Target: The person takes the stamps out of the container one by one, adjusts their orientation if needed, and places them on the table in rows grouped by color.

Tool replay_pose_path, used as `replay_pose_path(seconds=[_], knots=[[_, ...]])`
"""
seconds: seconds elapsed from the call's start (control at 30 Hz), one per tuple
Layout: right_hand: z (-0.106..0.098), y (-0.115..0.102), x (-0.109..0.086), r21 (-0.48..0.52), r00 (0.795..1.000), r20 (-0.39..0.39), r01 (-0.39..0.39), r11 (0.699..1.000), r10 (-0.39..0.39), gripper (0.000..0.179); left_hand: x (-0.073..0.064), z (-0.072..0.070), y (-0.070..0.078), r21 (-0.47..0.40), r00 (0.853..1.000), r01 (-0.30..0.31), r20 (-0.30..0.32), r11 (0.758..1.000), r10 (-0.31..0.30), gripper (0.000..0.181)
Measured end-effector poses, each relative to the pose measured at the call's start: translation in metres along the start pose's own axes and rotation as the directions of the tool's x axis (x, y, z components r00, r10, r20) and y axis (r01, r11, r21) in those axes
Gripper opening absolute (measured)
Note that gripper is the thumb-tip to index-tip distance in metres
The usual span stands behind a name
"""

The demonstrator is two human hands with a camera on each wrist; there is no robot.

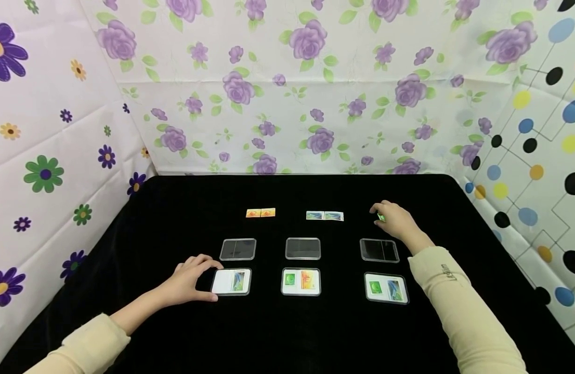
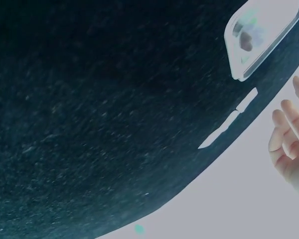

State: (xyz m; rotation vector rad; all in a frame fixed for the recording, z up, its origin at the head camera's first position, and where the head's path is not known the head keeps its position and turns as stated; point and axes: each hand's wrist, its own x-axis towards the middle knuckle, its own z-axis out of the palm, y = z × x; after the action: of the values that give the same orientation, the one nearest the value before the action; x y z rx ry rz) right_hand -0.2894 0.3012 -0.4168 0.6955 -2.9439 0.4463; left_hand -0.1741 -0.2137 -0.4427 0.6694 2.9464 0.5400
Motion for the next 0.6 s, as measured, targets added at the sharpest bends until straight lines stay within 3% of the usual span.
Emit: replay_pose_path(seconds=[0.3,0.6], knots=[[0.003,-0.015,0.003,0.035,0.996,-0.01,0.088,0.996,-0.088,0.027,0.0,0.001,-0.001,0.002,1.0,0.006,0.003,1.0,-0.006,0.069],[0.012,-0.027,0.007,0.037,0.992,-0.029,0.128,0.991,-0.127,0.025,0.001,0.001,-0.001,0.003,1.0,0.001,-0.002,1.0,-0.001,0.069]])
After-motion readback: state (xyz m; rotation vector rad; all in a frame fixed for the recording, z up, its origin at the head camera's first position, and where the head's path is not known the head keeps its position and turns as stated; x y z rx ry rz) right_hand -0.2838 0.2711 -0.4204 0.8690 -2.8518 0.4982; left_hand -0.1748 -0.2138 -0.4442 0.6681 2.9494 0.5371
